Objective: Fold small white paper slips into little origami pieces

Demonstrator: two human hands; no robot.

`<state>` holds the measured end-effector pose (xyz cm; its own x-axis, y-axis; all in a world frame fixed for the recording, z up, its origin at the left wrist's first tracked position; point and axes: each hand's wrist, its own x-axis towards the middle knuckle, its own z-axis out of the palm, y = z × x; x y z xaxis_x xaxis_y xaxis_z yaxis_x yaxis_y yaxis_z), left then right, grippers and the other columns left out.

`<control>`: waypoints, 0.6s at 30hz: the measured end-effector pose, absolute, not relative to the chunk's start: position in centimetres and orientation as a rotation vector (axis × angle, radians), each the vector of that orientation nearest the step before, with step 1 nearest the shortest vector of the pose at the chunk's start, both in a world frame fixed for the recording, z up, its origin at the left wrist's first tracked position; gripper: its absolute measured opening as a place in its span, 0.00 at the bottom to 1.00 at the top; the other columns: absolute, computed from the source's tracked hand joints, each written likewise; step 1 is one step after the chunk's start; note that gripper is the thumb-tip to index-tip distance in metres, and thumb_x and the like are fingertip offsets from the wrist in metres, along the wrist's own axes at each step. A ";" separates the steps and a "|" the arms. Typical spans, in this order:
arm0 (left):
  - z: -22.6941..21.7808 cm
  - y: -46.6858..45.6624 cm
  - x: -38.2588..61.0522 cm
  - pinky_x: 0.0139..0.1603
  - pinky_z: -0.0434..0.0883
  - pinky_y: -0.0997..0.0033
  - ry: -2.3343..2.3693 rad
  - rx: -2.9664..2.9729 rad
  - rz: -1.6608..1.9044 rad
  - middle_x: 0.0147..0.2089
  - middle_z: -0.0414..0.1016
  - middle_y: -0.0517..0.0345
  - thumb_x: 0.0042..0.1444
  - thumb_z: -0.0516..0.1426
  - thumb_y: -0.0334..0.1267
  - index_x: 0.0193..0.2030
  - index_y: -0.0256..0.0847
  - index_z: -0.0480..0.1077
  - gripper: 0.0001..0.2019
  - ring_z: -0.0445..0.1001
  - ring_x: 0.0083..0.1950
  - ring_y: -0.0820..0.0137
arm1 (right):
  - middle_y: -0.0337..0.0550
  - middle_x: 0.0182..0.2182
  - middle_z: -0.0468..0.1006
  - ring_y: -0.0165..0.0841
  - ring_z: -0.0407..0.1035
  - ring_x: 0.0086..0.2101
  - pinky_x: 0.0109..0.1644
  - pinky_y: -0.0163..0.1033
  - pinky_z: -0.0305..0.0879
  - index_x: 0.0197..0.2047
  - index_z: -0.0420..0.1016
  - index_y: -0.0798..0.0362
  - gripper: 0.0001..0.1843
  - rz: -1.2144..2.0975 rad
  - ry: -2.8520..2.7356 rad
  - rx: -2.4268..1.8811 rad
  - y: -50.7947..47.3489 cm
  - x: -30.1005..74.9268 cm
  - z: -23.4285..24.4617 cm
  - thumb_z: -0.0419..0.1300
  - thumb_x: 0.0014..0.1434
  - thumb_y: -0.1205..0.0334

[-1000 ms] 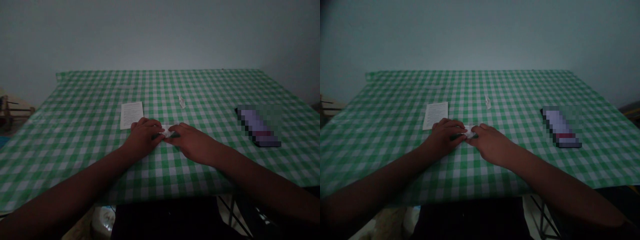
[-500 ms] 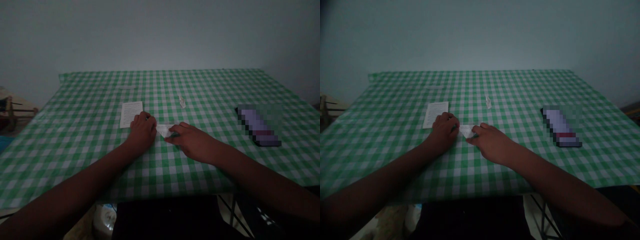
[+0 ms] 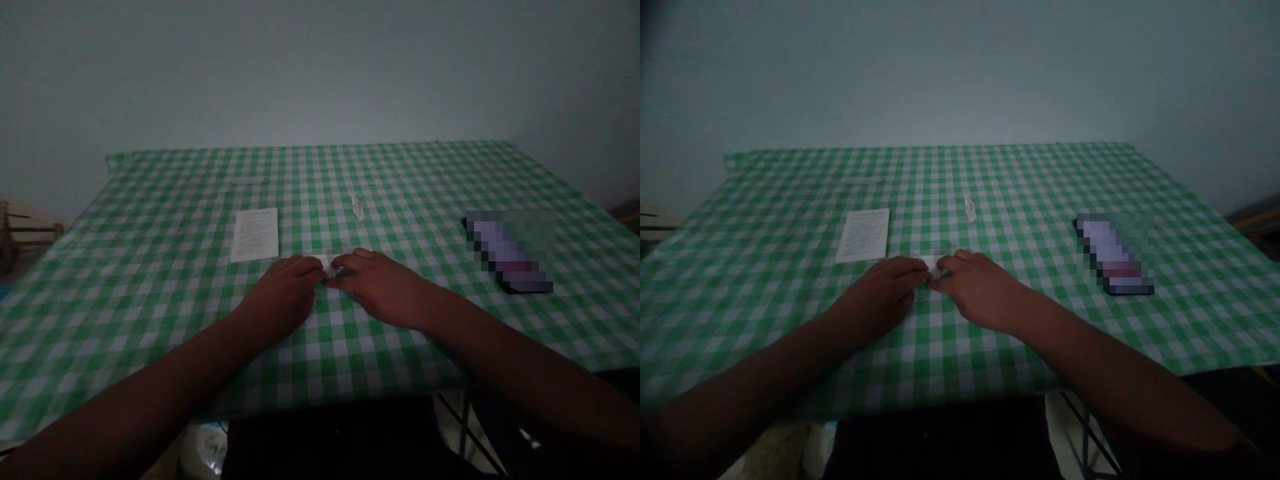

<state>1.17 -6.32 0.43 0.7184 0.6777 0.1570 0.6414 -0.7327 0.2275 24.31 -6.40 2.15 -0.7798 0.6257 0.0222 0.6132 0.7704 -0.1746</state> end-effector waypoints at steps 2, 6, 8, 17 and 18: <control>0.5 -6.9 1.1 0.62 0.70 0.55 1.092 2.797 0.298 0.59 0.73 0.48 0.61 0.50 0.26 0.56 0.39 0.71 0.18 0.72 0.58 0.59 | 0.56 0.58 0.74 0.44 0.67 0.56 0.60 0.52 0.66 0.65 0.70 0.56 0.27 0.254 -2.873 -1.012 -6.4 24.3 2.2 0.52 0.64 0.75; 0.8 -7.7 1.1 0.62 0.69 0.54 1.128 2.834 0.226 0.63 0.71 0.45 0.61 0.51 0.27 0.60 0.36 0.69 0.21 0.72 0.59 0.57 | 0.57 0.57 0.75 0.44 0.67 0.55 0.61 0.50 0.66 0.63 0.71 0.61 0.24 0.282 -2.877 -1.026 -6.5 24.0 2.4 0.51 0.65 0.75; 1.0 -7.9 1.3 0.60 0.69 0.54 1.155 2.821 0.190 0.63 0.71 0.45 0.60 0.51 0.27 0.61 0.36 0.68 0.22 0.72 0.58 0.57 | 0.57 0.56 0.75 0.44 0.68 0.53 0.60 0.50 0.67 0.61 0.73 0.62 0.24 0.284 -2.874 -1.037 -6.6 23.9 2.5 0.50 0.65 0.76; 0.8 -8.2 1.5 0.62 0.67 0.51 1.202 2.815 0.184 0.64 0.70 0.45 0.58 0.52 0.26 0.64 0.35 0.66 0.25 0.71 0.59 0.55 | 0.57 0.54 0.75 0.42 0.68 0.49 0.59 0.51 0.67 0.60 0.73 0.63 0.25 0.294 -2.851 -1.059 -6.9 23.7 2.7 0.49 0.63 0.78; 0.8 -8.2 1.5 0.63 0.66 0.50 1.204 2.819 0.190 0.64 0.70 0.45 0.58 0.52 0.27 0.64 0.35 0.67 0.25 0.71 0.59 0.55 | 0.56 0.54 0.75 0.42 0.67 0.49 0.59 0.51 0.67 0.60 0.73 0.62 0.24 0.293 -2.852 -1.061 -6.9 23.6 2.6 0.49 0.63 0.78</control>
<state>1.49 -8.15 0.81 0.6854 0.7231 0.0857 0.7144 -0.6906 0.1131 23.65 -6.88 2.64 -0.7559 0.6546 0.0129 0.6383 0.7412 -0.2078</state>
